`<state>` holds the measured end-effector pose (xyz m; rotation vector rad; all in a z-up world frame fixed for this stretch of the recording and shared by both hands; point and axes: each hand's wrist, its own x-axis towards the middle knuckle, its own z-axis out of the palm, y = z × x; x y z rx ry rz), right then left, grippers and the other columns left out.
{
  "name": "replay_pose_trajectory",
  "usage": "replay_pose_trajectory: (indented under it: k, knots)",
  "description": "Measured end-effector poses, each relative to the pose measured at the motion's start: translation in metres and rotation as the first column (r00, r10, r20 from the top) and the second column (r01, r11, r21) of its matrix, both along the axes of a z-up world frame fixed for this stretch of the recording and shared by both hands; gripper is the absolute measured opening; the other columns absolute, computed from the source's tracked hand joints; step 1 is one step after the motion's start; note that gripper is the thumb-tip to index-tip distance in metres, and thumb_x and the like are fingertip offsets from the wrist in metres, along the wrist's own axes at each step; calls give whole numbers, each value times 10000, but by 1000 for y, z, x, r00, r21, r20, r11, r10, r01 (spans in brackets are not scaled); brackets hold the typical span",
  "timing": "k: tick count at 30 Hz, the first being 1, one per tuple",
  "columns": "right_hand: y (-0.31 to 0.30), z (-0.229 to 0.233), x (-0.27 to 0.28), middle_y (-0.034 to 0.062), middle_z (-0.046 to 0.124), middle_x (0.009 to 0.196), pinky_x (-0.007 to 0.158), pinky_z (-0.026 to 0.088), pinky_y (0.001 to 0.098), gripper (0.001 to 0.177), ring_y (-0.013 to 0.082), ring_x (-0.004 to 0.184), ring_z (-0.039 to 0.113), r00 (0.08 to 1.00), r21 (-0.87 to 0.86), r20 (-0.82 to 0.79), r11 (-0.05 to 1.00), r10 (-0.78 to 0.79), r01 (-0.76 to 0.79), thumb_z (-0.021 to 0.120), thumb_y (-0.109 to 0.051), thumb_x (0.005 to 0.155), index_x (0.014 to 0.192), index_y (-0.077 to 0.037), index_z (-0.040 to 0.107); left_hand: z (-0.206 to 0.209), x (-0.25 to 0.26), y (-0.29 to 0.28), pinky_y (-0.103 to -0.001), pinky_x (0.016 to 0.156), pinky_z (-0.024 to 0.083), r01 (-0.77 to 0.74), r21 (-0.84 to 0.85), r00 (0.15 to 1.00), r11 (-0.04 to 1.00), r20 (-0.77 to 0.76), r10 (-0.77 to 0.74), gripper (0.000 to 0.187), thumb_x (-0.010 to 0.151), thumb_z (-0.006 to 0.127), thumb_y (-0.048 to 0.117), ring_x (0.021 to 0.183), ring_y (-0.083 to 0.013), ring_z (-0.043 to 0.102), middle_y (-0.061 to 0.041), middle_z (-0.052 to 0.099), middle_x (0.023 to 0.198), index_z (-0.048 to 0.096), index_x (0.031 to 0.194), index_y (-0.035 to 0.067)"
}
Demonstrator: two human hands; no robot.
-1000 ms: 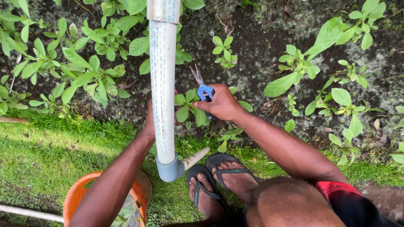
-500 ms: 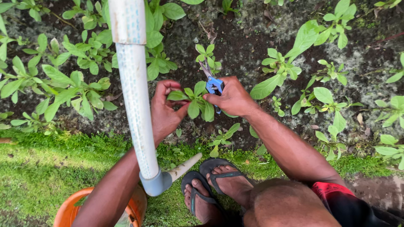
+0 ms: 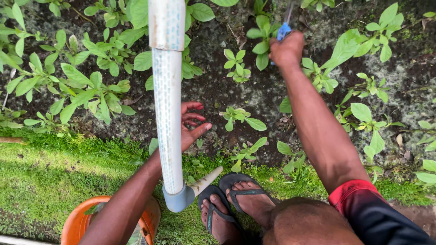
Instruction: The person uses pruning shears to cut the tops of small green leafy plants growing in a vertical garden. The harvested leaves are collected in an orange bucket placed nearby.
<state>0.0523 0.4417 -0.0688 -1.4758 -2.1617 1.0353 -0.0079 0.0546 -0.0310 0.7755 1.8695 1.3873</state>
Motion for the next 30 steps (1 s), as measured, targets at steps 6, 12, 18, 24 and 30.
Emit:
replay_pose_trajectory:
  k: [6, 12, 18, 24, 30]
  knots:
    - [-3, -32, -4, 239, 718, 968, 827, 547, 538, 299, 439, 928, 692, 936, 204, 327, 957, 132, -206, 825, -246, 811, 979, -24, 716, 19, -1, -15, -319, 803, 599, -39, -62, 999, 997, -4, 39, 557, 809, 875, 170, 988, -149, 698, -79, 677, 1240, 614, 1287, 53]
    - [-7, -38, -9, 233, 722, 963, 827, 561, 524, 250, 427, 909, 702, 884, 210, 426, 930, 191, -302, 803, -229, 838, 972, -31, 730, 32, -4, -20, -307, 771, 624, -69, -173, 990, 982, 107, 89, 515, 802, 873, 204, 945, -144, 705, -88, 726, 1049, 673, 1252, 54]
    - [6, -38, -24, 141, 727, 838, 690, 577, 457, 125, 272, 738, 720, 812, 199, 528, 893, 250, -404, 719, -115, 881, 965, -23, 723, 35, -4, -23, -337, 803, 641, -64, -48, 993, 997, 95, 68, 509, 845, 828, 194, 1039, -170, 682, -111, 650, 1222, 607, 1274, 34]
    - [2, -50, -28, 131, 702, 792, 693, 560, 429, 81, 246, 697, 689, 759, 178, 577, 861, 301, -477, 709, -91, 880, 897, -12, 718, 29, -9, -23, -322, 717, 669, -82, -130, 976, 988, 191, 106, 495, 799, 844, 201, 922, -150, 728, -97, 708, 1061, 649, 1229, 52]
    - [2, -59, -31, 121, 716, 815, 737, 566, 420, 69, 242, 732, 700, 770, 112, 558, 891, 311, -440, 712, -92, 879, 864, -26, 728, 17, -12, -27, -311, 544, 649, -88, -151, 918, 985, 370, 139, 241, 842, 802, 131, 646, -146, 749, -72, 762, 791, 717, 1034, 12]
